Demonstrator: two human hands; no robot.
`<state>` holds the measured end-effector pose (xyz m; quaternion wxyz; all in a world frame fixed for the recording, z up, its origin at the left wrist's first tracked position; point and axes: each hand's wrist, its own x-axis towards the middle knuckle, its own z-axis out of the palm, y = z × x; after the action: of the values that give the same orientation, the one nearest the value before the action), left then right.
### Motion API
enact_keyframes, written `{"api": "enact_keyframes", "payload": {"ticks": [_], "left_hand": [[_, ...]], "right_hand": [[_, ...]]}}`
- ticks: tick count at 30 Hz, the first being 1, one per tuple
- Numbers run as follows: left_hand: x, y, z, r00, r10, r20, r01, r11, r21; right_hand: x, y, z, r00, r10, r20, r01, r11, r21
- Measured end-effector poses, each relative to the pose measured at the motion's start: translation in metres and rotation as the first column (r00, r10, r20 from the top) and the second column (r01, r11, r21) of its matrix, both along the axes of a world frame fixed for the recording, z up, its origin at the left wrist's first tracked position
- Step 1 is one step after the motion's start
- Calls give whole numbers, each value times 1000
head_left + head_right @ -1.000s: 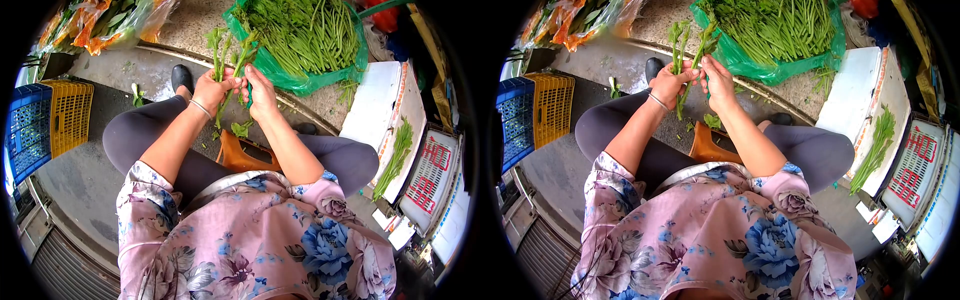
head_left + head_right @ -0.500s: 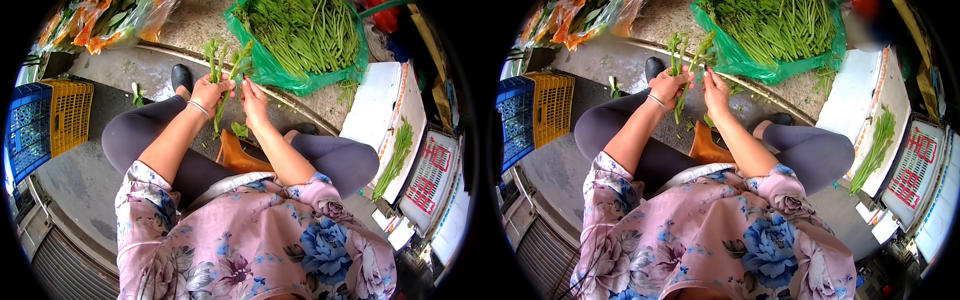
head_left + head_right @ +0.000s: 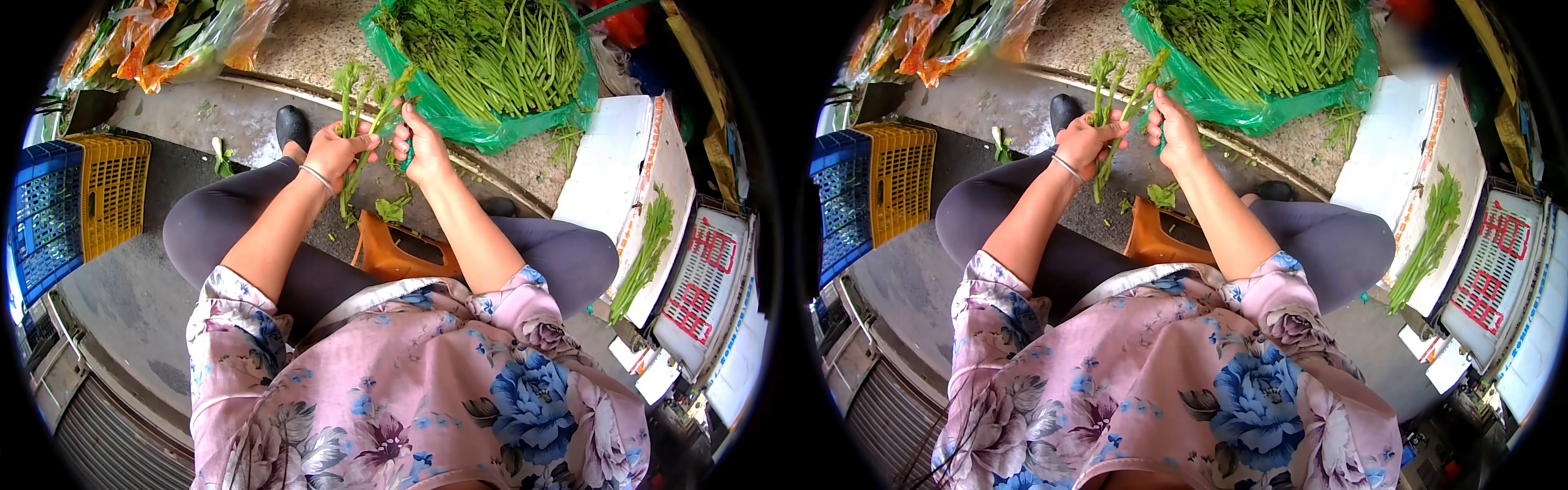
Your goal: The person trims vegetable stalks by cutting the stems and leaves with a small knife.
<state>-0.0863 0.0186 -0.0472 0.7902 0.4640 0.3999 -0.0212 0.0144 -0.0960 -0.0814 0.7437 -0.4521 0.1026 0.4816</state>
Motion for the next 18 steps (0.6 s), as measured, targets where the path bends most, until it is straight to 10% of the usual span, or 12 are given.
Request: {"api": "enact_keyframes", "payload": {"ticks": [10,18], "left_hand": [[-2,1,-3,993,-87,-81,90,996,29],[0,0,-6,992,-123,-38,122,992,-26]], "right_hand": [[-21,-59,-49,981,193,-38,-192,901,-389],[-2,-51,10,997,65,50,-72,985,156]]}}
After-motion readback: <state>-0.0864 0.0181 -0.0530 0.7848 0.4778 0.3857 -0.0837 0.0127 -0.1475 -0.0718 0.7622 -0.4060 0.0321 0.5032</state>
